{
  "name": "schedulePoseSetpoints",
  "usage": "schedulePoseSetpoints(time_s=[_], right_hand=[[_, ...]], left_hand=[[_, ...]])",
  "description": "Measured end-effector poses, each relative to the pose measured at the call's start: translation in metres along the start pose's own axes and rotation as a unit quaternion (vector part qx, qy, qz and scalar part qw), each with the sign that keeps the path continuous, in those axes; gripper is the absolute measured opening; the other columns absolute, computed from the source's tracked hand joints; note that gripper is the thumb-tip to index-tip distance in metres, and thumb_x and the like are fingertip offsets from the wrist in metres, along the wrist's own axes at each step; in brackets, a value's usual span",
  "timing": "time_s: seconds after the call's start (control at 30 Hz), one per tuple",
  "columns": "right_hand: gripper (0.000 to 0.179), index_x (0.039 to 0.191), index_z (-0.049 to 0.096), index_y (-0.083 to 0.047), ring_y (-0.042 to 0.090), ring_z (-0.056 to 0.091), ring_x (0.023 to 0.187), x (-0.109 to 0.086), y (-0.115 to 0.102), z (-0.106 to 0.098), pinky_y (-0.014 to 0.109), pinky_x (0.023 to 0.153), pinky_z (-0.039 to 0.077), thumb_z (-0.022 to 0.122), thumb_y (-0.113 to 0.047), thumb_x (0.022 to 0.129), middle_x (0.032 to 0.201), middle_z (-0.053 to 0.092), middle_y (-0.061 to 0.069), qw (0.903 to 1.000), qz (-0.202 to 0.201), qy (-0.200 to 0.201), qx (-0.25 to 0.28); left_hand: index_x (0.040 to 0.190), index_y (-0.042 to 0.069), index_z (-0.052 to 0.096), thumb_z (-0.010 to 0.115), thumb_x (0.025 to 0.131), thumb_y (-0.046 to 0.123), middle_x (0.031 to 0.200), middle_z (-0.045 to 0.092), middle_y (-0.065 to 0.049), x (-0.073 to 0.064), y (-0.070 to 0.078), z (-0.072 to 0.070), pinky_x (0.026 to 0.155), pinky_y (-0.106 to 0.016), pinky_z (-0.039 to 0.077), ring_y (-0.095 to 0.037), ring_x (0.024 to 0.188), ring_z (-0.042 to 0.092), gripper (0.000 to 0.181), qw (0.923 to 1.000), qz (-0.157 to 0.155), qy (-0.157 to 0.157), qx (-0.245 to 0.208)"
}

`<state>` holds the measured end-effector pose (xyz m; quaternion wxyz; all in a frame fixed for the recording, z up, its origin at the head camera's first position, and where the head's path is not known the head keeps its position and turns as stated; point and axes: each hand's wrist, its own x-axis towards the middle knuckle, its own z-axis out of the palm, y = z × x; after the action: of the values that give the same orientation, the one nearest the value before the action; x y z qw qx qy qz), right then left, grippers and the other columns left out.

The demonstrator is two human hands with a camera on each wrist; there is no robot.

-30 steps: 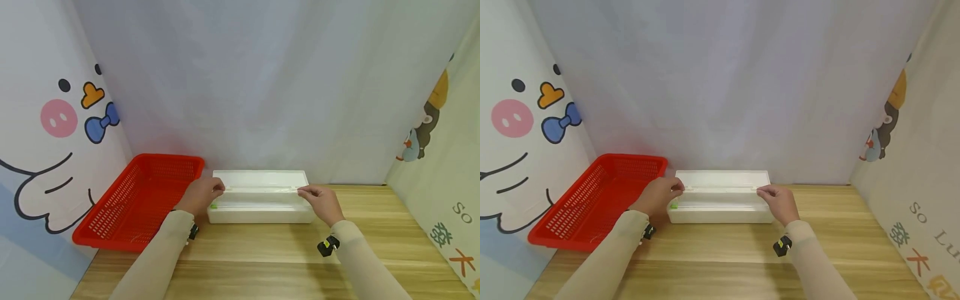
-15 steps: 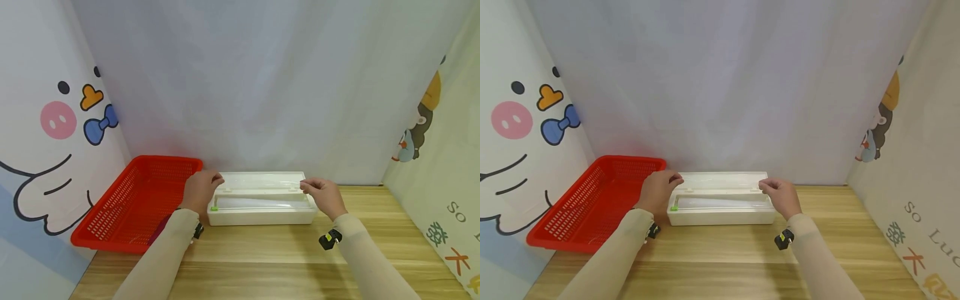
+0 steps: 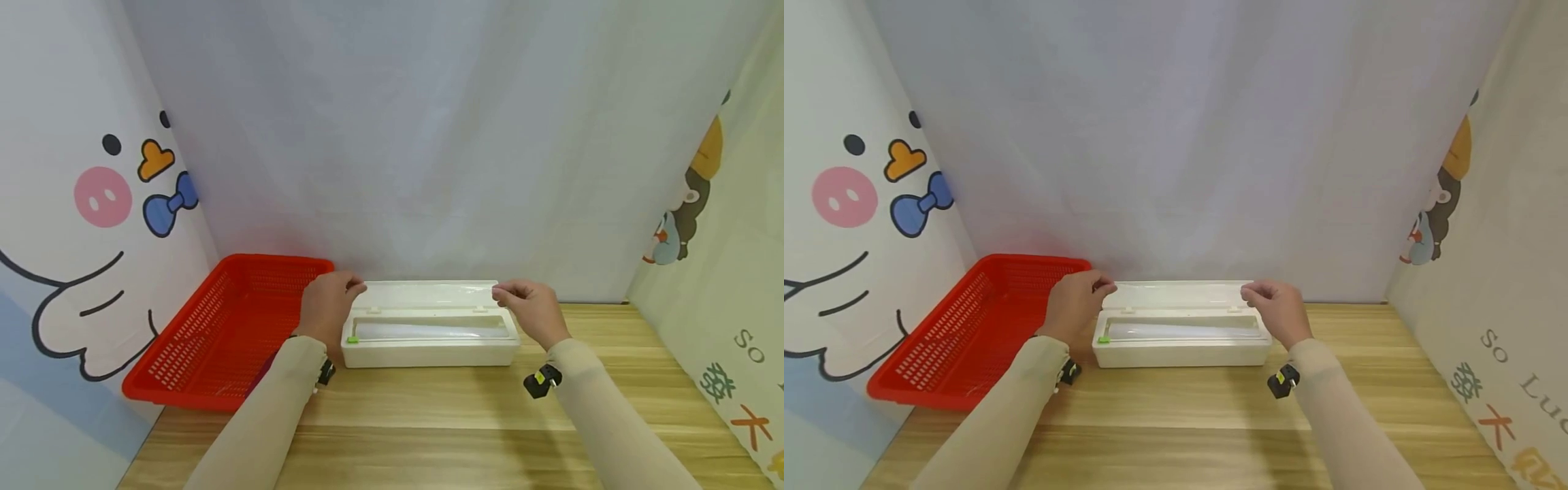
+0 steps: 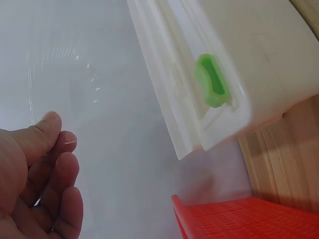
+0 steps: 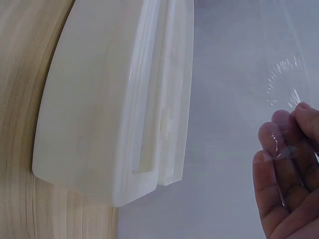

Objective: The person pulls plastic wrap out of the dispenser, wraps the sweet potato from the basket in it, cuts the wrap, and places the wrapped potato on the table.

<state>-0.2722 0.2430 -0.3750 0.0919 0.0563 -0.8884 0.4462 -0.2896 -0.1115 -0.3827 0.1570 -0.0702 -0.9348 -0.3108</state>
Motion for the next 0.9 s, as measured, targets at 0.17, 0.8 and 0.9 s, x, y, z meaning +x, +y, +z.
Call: schedulePoseSetpoints(time_s=[0.17,0.8,0.9], right_hand=[[0.032,0.101,0.071,-0.015,0.015,0.065,0.083,0.0025,-0.0016,-0.0014,0.037,0.078,0.052,0.061,-0.043,0.090,0.093,0.070,0.003,0.9999,-0.009,0.006,-0.006],[0.031,0.101,0.071,-0.015,0.016,0.063,0.084,0.0073,-0.0091,-0.0018,0.034,0.075,0.051,0.061,-0.043,0.091,0.093,0.070,0.004,0.9998,-0.012,0.010,-0.010],[0.030,0.101,0.071,-0.016,0.016,0.063,0.084,0.0073,-0.0099,-0.0032,0.035,0.076,0.051,0.060,-0.043,0.091,0.092,0.070,0.003,0.9998,-0.013,0.011,-0.011]], left_hand=[[0.100,0.021,0.070,0.063,0.091,0.036,0.089,0.067,0.006,0.0016,0.0001,-0.0008,0.073,-0.032,0.053,-0.014,0.077,0.056,0.019,0.9999,0.007,0.009,0.004],[0.097,0.018,0.073,0.066,0.089,0.033,0.089,0.069,0.004,0.0073,0.0025,-0.0084,0.073,-0.033,0.052,-0.015,0.078,0.058,0.019,0.9998,-0.001,0.018,-0.003],[0.100,0.018,0.072,0.065,0.090,0.034,0.091,0.069,0.003,0.0077,0.0033,-0.0088,0.074,-0.033,0.052,-0.016,0.080,0.059,0.021,0.9998,-0.006,0.016,-0.006]])
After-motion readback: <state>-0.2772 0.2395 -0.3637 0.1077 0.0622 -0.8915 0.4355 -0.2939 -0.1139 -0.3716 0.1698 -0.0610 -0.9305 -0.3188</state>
